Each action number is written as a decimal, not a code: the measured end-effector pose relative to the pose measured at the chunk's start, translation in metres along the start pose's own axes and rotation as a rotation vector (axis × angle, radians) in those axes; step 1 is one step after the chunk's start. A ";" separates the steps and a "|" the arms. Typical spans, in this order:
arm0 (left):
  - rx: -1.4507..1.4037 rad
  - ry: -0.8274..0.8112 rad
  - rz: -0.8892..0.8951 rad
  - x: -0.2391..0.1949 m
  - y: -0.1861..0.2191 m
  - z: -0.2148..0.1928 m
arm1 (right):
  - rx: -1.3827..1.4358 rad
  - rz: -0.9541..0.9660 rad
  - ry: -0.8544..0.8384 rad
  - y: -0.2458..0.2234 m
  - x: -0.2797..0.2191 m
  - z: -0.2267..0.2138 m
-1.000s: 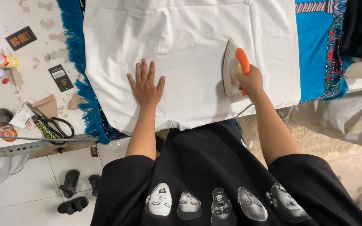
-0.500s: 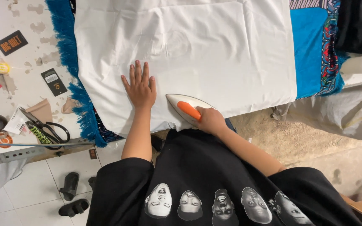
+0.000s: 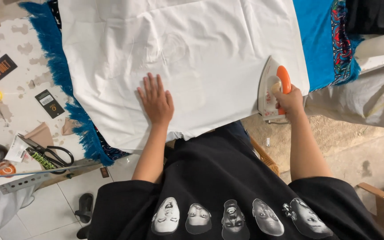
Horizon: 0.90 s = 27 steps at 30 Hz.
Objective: The person unfolds a white shirt on a patterned mat, smooths it by hand, sprays it with water, and irons it with an electric iron. The person then folds the shirt and places it on the mat.
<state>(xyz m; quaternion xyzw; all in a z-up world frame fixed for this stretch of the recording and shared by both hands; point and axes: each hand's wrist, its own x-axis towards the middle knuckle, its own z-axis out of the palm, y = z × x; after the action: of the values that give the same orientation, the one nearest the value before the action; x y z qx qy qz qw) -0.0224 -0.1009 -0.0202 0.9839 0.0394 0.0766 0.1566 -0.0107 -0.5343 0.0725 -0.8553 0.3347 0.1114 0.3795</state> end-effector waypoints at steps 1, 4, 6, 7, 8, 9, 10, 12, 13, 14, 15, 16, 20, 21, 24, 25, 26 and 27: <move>-0.032 0.011 0.102 -0.005 0.011 0.001 | 0.056 -0.013 -0.024 -0.001 -0.001 0.004; -0.083 -0.078 0.132 -0.033 0.030 0.013 | -0.076 -0.061 -0.170 -0.023 -0.041 0.035; -0.050 -0.140 0.103 -0.030 0.030 0.008 | -0.140 -0.077 -0.262 -0.032 -0.065 0.062; -0.016 -0.198 0.073 -0.029 0.030 0.005 | -0.203 -0.096 -0.353 -0.037 -0.078 0.076; -0.015 -0.199 0.067 -0.030 0.031 0.005 | -0.207 -0.098 -0.358 -0.052 -0.084 0.086; -0.015 -0.207 0.071 -0.031 0.032 0.004 | -0.349 -0.155 -0.330 -0.068 -0.092 0.095; -0.011 -0.211 0.078 -0.029 0.030 0.003 | -0.485 -0.217 -0.300 -0.085 -0.098 0.108; -0.008 -0.220 0.071 -0.028 0.032 0.000 | -0.496 -0.263 -0.267 -0.107 -0.076 0.125; -0.009 -0.233 0.067 -0.028 0.033 -0.002 | -0.508 -0.303 -0.231 -0.118 -0.066 0.133; -0.006 -0.237 0.063 -0.029 0.033 -0.003 | -0.508 -0.301 -0.238 -0.122 -0.058 0.138; -0.012 -0.240 0.060 -0.030 0.033 -0.004 | -0.440 -0.297 -0.218 -0.126 -0.050 0.143; -0.022 -0.237 0.056 -0.028 0.034 -0.004 | -0.374 -0.297 -0.194 -0.132 -0.040 0.148; -0.024 -0.265 0.043 -0.029 0.033 -0.003 | -0.459 -0.296 -0.226 -0.125 -0.076 0.124; -0.025 -0.257 0.042 -0.029 0.033 -0.001 | -0.514 -0.278 -0.257 -0.116 -0.087 0.116; -0.020 -0.252 0.034 -0.029 0.034 0.001 | -0.592 -0.229 -0.306 -0.097 -0.113 0.097; -0.009 -0.254 0.029 -0.029 0.035 0.001 | -0.611 -0.199 -0.325 -0.092 -0.121 0.091; -0.009 -0.256 0.025 -0.030 0.034 0.001 | -0.614 -0.200 -0.329 -0.096 -0.116 0.095; -0.006 -0.261 0.028 -0.030 0.035 0.001 | -0.595 -0.212 -0.311 -0.099 -0.112 0.099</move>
<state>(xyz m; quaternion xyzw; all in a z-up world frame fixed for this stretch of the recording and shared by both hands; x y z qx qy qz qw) -0.0501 -0.1371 -0.0140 0.9855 0.0048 -0.0498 0.1624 -0.0231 -0.3598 0.1112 -0.9313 0.1350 0.2929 0.1693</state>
